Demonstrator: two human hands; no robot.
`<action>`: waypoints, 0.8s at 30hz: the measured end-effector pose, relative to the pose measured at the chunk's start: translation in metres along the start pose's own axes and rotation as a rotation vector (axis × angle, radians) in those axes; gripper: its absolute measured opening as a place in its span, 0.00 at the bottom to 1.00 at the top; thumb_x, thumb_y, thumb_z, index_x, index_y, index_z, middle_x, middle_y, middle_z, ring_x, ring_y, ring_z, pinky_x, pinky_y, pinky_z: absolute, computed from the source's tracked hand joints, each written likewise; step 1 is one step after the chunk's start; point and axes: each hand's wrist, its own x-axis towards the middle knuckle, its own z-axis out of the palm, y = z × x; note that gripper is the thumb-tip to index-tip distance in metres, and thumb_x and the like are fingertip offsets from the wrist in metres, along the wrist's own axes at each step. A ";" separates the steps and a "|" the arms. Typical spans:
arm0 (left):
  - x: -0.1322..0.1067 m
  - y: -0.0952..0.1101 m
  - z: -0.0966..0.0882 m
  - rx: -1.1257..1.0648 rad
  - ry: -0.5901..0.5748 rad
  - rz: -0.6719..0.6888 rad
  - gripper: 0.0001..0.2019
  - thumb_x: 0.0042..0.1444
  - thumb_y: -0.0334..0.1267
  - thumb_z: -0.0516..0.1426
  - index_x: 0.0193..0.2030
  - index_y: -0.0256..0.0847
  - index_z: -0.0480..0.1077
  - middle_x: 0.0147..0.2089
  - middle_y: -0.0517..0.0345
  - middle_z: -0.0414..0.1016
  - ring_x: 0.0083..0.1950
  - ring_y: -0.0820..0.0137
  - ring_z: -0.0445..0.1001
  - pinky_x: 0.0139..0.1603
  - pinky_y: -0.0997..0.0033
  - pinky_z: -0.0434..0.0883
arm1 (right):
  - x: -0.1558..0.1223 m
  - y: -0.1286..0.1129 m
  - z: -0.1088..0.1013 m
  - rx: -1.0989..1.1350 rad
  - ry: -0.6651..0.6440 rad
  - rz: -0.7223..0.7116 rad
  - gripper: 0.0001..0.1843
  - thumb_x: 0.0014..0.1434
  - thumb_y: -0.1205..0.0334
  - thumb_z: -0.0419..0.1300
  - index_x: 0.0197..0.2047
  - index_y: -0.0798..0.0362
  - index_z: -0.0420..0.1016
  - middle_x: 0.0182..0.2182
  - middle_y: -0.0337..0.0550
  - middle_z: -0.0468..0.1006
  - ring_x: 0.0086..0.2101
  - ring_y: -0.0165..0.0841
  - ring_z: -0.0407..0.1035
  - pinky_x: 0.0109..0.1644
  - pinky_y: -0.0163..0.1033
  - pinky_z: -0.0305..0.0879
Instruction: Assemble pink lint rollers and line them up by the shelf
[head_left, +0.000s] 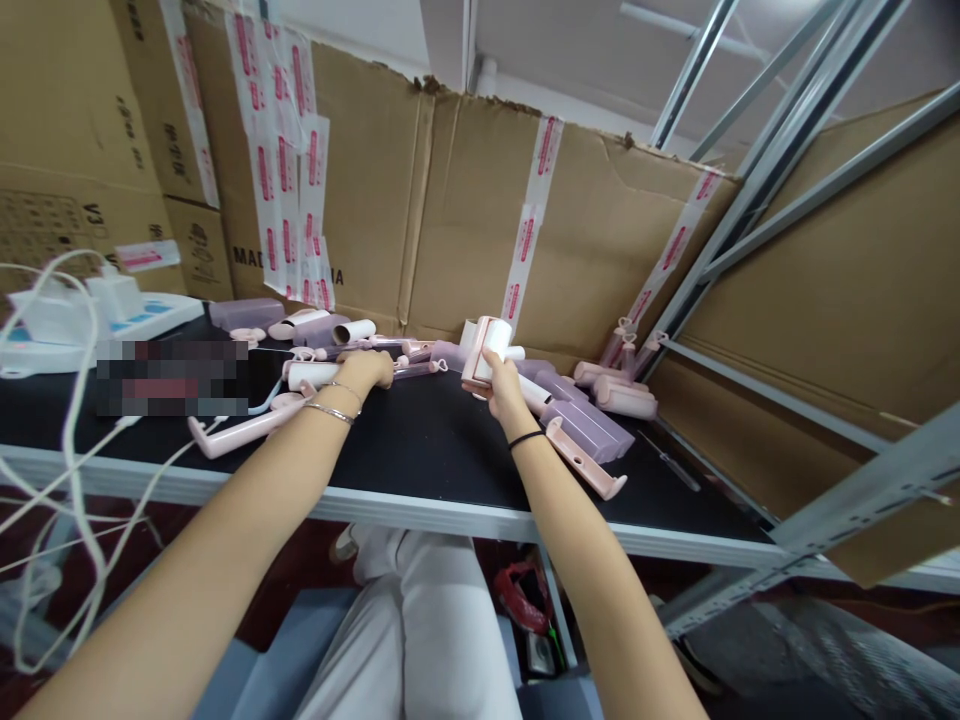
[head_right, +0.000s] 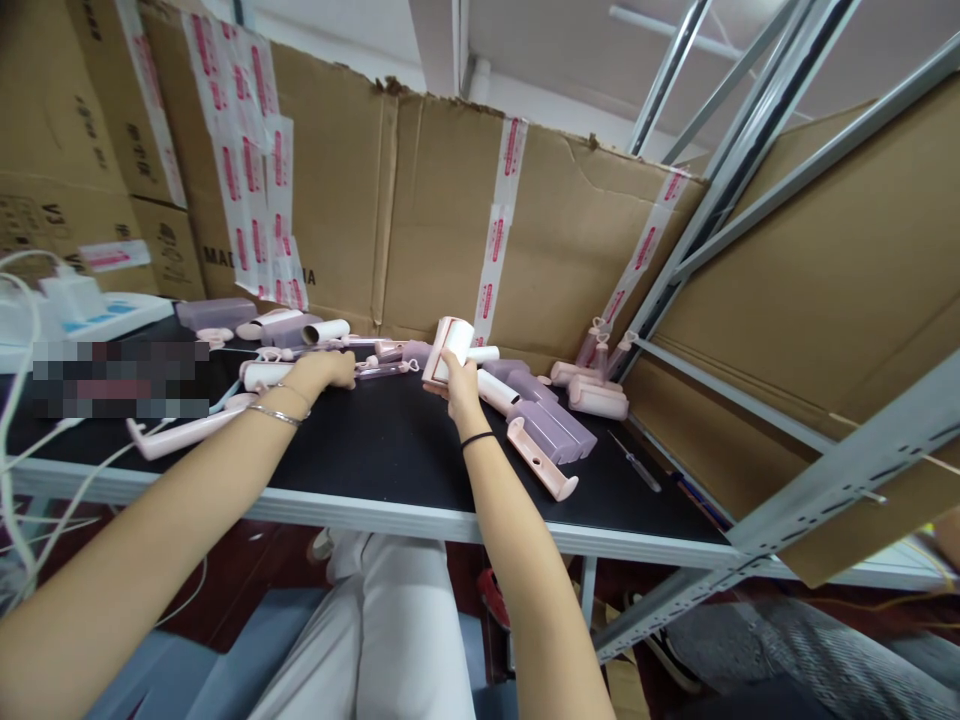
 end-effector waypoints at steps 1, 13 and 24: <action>0.002 0.000 0.001 -0.011 -0.014 0.003 0.27 0.42 0.46 0.62 0.50 0.39 0.71 0.53 0.36 0.72 0.55 0.46 0.68 0.51 0.47 0.65 | 0.000 0.000 0.000 -0.003 -0.005 0.000 0.14 0.52 0.58 0.58 0.40 0.51 0.59 0.26 0.34 0.70 0.24 0.28 0.69 0.23 0.36 0.73; 0.004 0.018 0.023 0.032 0.164 0.137 0.26 0.53 0.45 0.54 0.57 0.36 0.63 0.56 0.33 0.67 0.55 0.47 0.68 0.50 0.50 0.67 | -0.002 0.002 0.000 -0.090 -0.047 -0.047 0.18 0.45 0.64 0.58 0.39 0.49 0.54 0.32 0.36 0.67 0.25 0.29 0.69 0.23 0.39 0.73; -0.002 0.023 0.014 -0.103 0.439 0.148 0.20 0.57 0.42 0.47 0.49 0.30 0.67 0.50 0.36 0.72 0.53 0.53 0.71 0.52 0.58 0.66 | -0.001 -0.010 -0.008 -0.117 0.092 -0.190 0.30 0.41 0.67 0.59 0.45 0.46 0.49 0.34 0.33 0.65 0.21 0.24 0.66 0.19 0.31 0.66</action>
